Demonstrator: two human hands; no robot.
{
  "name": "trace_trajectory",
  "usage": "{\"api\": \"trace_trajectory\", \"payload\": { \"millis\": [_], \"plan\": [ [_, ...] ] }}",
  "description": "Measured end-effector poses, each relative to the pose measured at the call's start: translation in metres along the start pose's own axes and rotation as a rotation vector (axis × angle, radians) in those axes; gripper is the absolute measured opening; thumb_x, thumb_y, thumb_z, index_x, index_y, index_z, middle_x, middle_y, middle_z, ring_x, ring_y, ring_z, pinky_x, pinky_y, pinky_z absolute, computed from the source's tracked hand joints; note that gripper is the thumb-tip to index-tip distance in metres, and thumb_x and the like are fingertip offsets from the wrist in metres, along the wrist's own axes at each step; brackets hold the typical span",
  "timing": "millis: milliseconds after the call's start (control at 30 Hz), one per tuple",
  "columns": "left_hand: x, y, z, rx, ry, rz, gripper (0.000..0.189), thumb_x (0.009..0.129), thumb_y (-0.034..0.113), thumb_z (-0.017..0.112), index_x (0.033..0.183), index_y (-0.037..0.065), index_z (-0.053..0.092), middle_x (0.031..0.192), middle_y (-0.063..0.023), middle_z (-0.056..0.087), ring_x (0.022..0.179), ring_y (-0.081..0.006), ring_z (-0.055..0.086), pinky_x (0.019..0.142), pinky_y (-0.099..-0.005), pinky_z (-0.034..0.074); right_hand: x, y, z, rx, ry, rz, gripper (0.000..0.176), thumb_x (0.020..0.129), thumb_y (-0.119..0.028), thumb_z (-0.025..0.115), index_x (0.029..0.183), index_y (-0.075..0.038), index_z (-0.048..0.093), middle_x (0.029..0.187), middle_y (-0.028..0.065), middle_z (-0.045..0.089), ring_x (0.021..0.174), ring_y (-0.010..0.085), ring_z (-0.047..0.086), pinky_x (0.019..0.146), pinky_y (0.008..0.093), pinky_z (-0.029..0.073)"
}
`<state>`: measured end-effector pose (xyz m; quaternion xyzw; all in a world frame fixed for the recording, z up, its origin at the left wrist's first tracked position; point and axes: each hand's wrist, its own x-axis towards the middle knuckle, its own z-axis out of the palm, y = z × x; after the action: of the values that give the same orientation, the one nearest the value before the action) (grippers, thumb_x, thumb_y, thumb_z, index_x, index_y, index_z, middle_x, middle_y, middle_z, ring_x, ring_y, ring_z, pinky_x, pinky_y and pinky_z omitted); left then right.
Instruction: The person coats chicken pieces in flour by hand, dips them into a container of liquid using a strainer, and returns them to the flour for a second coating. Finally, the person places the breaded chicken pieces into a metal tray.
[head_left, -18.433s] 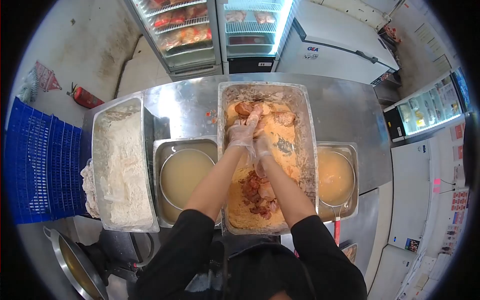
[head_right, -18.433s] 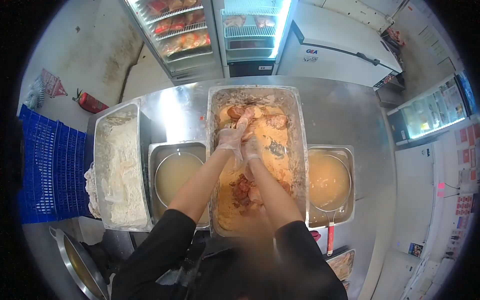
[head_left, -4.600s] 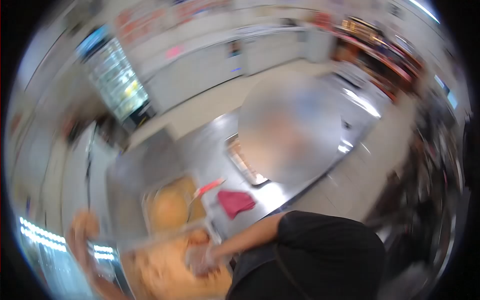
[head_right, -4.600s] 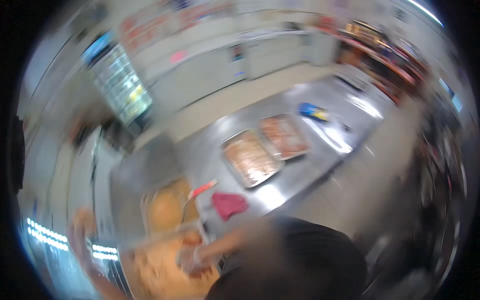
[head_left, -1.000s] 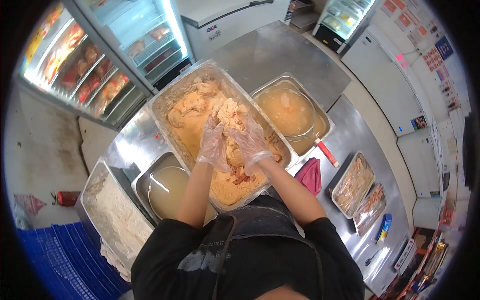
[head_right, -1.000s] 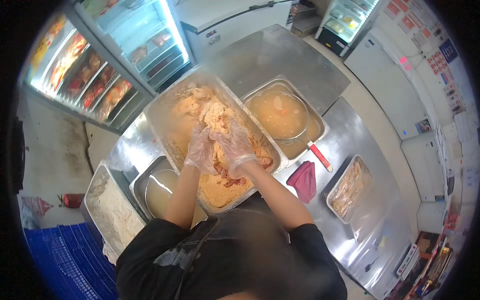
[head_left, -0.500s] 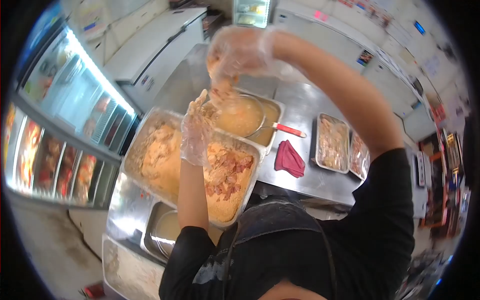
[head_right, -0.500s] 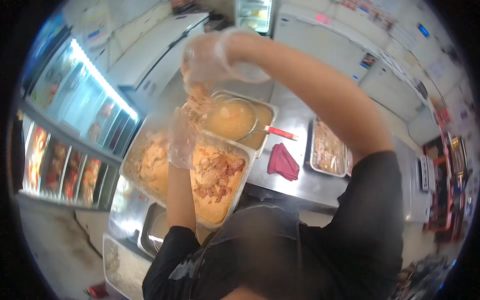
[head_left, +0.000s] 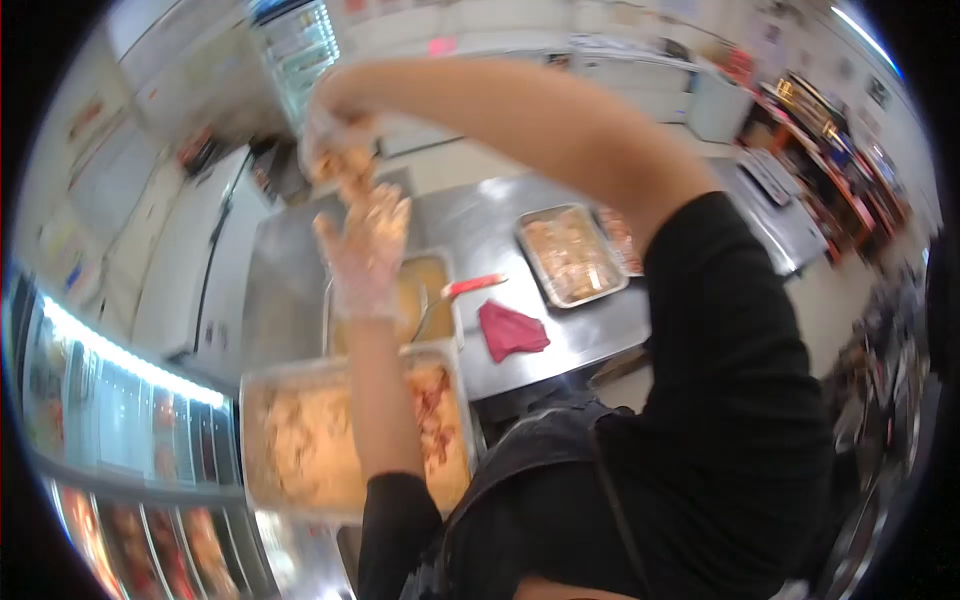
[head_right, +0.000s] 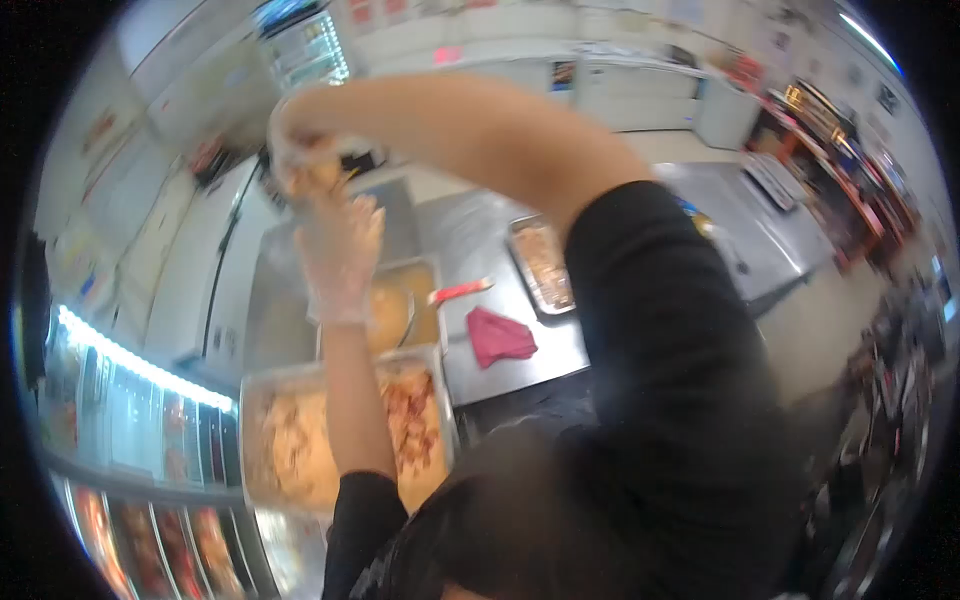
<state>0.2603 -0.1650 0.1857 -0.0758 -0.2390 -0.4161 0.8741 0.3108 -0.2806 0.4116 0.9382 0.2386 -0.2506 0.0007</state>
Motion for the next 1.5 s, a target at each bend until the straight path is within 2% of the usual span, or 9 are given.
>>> {"api": "trace_trajectory", "payload": {
  "millis": [33,133,333,500,633,733,900,1233,1500],
  "plan": [
    [0.001,0.004,-0.008,-0.044,-0.053,-0.031,0.082,0.092,0.058,0.038,0.145,-0.003,0.025,0.151,-0.0199,0.023,0.141,-0.0321,0.019,0.116,-0.0480,0.017,-0.012,-0.006,0.012,-0.024,0.151,0.010,0.041,0.078,-0.004,0.058,0.117,-0.016,0.060,0.099,-0.0010,0.064,0.085,0.0183,0.058,0.072,0.0347,0.047],
    [0.009,-0.028,0.015,0.111,0.299,0.057,0.085,0.091,0.059,0.042,0.142,-0.007,0.026,0.154,-0.0192,0.018,0.143,-0.0300,0.014,0.118,-0.0451,0.010,-0.039,-0.002,0.031,-0.046,0.321,0.121,0.039,0.077,-0.005,0.059,0.115,-0.017,0.060,0.098,-0.0008,0.064,0.085,0.0183,0.058,0.072,0.0346,0.047],
    [-0.005,-0.041,0.013,0.166,0.483,0.041,0.090,0.090,0.057,0.049,0.146,-0.005,0.017,0.154,-0.0227,0.013,0.144,-0.0342,0.012,0.118,-0.0443,0.016,-0.034,-0.006,0.049,-0.026,0.392,0.115,0.036,0.077,-0.008,0.060,0.111,-0.017,0.061,0.096,-0.0005,0.064,0.083,0.0184,0.058,0.072,0.0343,0.047],
    [-0.008,-0.039,0.011,0.115,0.855,0.060,0.085,0.093,0.054,0.046,0.149,0.002,0.010,0.156,-0.0207,0.006,0.145,-0.0345,0.007,0.118,-0.0478,0.011,-0.034,-0.001,0.057,-0.025,0.409,0.115,0.032,0.077,-0.010,0.062,0.108,-0.017,0.061,0.095,-0.0002,0.064,0.083,0.0184,0.058,0.072,0.0340,0.048],
    [-0.014,-0.034,-0.010,0.148,0.730,-0.050,0.081,0.094,0.052,0.045,0.149,0.003,0.011,0.156,-0.0187,0.002,0.145,-0.0328,0.006,0.118,-0.0481,0.011,-0.030,0.000,0.059,-0.033,0.427,0.102,0.030,0.076,-0.012,0.063,0.106,-0.017,0.062,0.093,0.0000,0.064,0.082,0.0184,0.058,0.072,0.0339,0.048],
    [-0.011,-0.040,-0.015,0.132,0.741,-0.054,0.087,0.091,0.059,0.045,0.149,0.004,0.012,0.152,-0.0251,0.015,0.140,-0.0396,0.023,0.112,-0.0529,0.027,-0.028,0.002,0.060,-0.037,0.434,0.099,0.028,0.076,-0.013,0.063,0.104,-0.018,0.062,0.093,0.0002,0.064,0.081,0.0184,0.059,0.072,0.0337,0.048],
    [-0.001,-0.038,-0.046,0.023,0.590,-0.054,0.085,0.089,0.051,0.054,0.148,0.001,0.017,0.150,-0.0254,0.023,0.138,-0.0405,0.027,0.111,-0.0516,0.031,-0.031,0.008,0.060,-0.045,0.457,0.104,0.025,0.076,-0.016,0.065,0.100,-0.018,0.063,0.091,0.0005,0.064,0.080,0.0184,0.059,0.071,0.0335,0.048],
    [0.020,-0.058,-0.037,0.003,0.450,-0.013,0.077,0.088,0.038,0.058,0.143,-0.006,0.026,0.148,-0.0247,0.027,0.139,-0.0347,0.026,0.115,-0.0496,0.024,-0.039,0.022,0.066,-0.060,0.502,0.090,0.020,0.075,-0.020,0.067,0.094,-0.018,0.064,0.088,0.0010,0.065,0.078,0.0185,0.059,0.071,0.0330,0.048],
    [0.046,-0.084,-0.016,0.061,0.456,-0.030,0.080,0.096,0.059,0.030,0.145,-0.004,0.024,0.150,-0.0222,0.026,0.140,-0.0356,0.023,0.115,-0.0497,0.019,-0.046,0.027,0.072,-0.072,0.520,0.071,0.016,0.074,-0.024,0.069,0.089,-0.019,0.066,0.085,0.0015,0.065,0.077,0.0185,0.060,0.071,0.0327,0.049]
  ]
}}
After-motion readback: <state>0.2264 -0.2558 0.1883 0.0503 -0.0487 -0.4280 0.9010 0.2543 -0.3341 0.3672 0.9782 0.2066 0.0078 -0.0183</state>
